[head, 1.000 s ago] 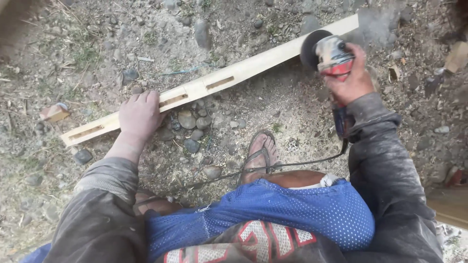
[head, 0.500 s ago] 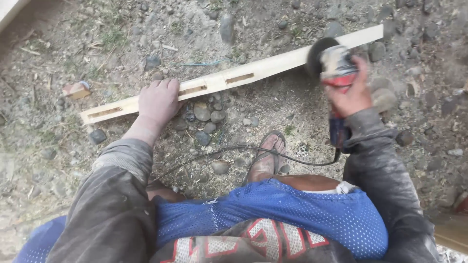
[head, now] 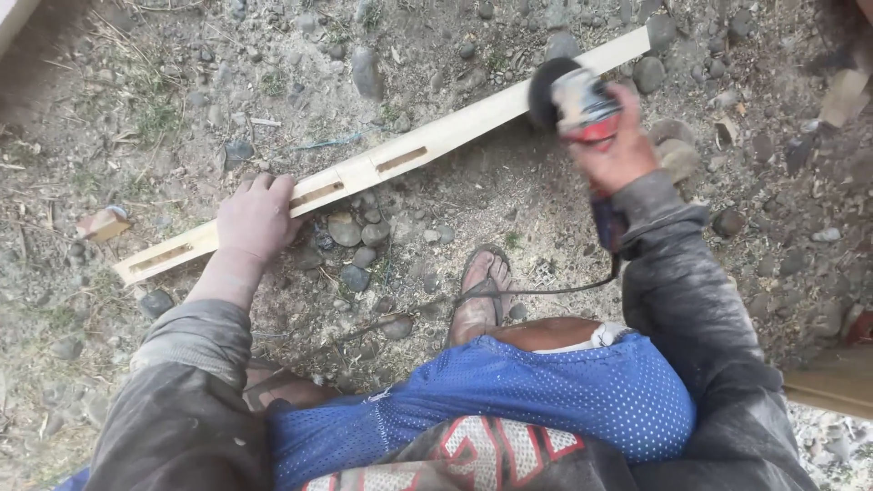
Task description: Sanding a wooden plank using an electric angle grinder
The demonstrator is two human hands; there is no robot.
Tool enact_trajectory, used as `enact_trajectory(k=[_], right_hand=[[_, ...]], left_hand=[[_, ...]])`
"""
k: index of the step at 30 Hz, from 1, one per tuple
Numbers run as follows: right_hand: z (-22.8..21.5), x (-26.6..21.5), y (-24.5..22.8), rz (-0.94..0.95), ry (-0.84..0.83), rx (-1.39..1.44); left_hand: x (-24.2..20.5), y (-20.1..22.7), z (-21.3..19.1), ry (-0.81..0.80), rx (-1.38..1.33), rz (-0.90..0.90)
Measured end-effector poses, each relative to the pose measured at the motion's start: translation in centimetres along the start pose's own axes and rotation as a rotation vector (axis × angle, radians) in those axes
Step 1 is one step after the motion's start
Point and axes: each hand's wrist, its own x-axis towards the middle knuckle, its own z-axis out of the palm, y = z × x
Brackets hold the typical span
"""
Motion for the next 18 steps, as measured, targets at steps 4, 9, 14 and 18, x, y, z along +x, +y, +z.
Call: enact_trajectory(k=[4,9,14,18], right_hand=[[-4.1,3.9,6.4,-0.029,0.191,0.136],[-2.5,4.3,7.3,-0.057,0.309,0.019],[5.1,-2.1,-1.8,-0.291,0.084,-0.116],[10.3,-4.2,-6.3,-0.532,-0.158,-0.125]], left_hand=[[0.0,0.0,0.1,0.037,0.032,0.018],[-0.9,0.2,1.0,0.258,0.037,0.069],[-1.2,-0.1,4.8,0.432,0.057,0.071],[-1.3,1.2,6.1,0.749,0.187,0.115]])
